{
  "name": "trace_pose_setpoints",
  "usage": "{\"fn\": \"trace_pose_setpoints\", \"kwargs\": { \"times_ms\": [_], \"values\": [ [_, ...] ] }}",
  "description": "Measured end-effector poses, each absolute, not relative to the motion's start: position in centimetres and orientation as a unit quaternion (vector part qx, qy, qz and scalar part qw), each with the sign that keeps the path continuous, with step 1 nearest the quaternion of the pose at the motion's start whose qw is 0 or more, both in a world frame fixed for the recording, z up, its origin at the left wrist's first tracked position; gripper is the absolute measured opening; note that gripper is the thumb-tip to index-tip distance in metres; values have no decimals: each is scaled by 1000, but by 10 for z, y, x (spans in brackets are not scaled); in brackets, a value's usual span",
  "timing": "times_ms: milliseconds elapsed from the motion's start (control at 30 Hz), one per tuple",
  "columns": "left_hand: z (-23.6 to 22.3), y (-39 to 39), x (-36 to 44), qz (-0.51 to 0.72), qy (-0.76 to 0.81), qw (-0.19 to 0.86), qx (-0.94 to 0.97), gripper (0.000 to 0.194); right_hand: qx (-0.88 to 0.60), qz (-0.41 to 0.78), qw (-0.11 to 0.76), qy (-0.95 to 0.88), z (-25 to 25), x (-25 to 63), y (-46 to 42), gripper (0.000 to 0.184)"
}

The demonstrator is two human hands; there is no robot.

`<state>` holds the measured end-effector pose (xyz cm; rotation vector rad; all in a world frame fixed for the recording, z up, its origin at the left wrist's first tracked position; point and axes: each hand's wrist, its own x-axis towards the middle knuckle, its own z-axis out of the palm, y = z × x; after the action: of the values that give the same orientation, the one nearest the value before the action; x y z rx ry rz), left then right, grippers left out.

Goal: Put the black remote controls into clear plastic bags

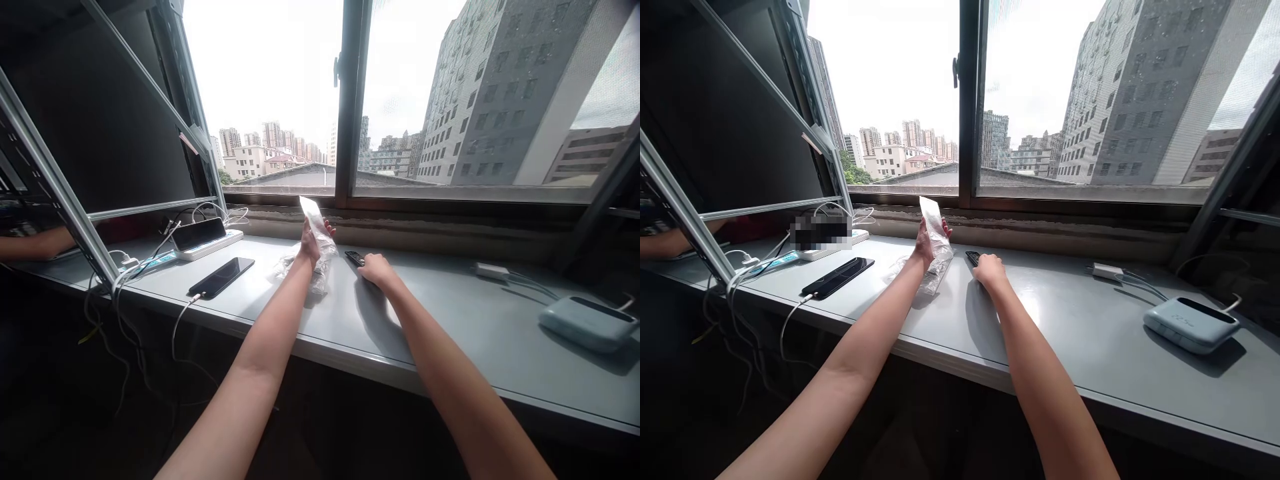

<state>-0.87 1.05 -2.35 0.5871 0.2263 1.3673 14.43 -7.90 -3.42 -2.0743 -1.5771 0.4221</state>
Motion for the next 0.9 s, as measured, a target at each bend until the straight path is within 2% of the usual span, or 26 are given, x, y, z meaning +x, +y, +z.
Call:
{"fn": "trace_pose_setpoints", "kwargs": {
  "times_ms": [167, 367, 533, 633, 700, 900],
  "values": [
    [-22, 10, -8, 629, 103, 726, 259, 45, -732, 256, 365, -515, -32, 151, -69, 3],
    [-21, 7, -6, 635, 118, 726, 236, 45, -592, 424, 527, -439, -25, 153, -71, 28],
    [-23, 10, -5, 634, 115, 729, 231, 49, -342, 602, 678, -248, -15, 156, -77, 35],
    [-23, 12, -4, 632, 114, 734, 223, 48, -296, 601, 711, -217, -12, 157, -79, 41],
    [-23, 12, -4, 628, 114, 738, 219, 47, -285, 587, 722, -231, -10, 158, -80, 38],
    [-21, 12, -4, 625, 122, 739, 219, 48, -332, 505, 736, -305, -15, 159, -76, 6]
  ]
}}
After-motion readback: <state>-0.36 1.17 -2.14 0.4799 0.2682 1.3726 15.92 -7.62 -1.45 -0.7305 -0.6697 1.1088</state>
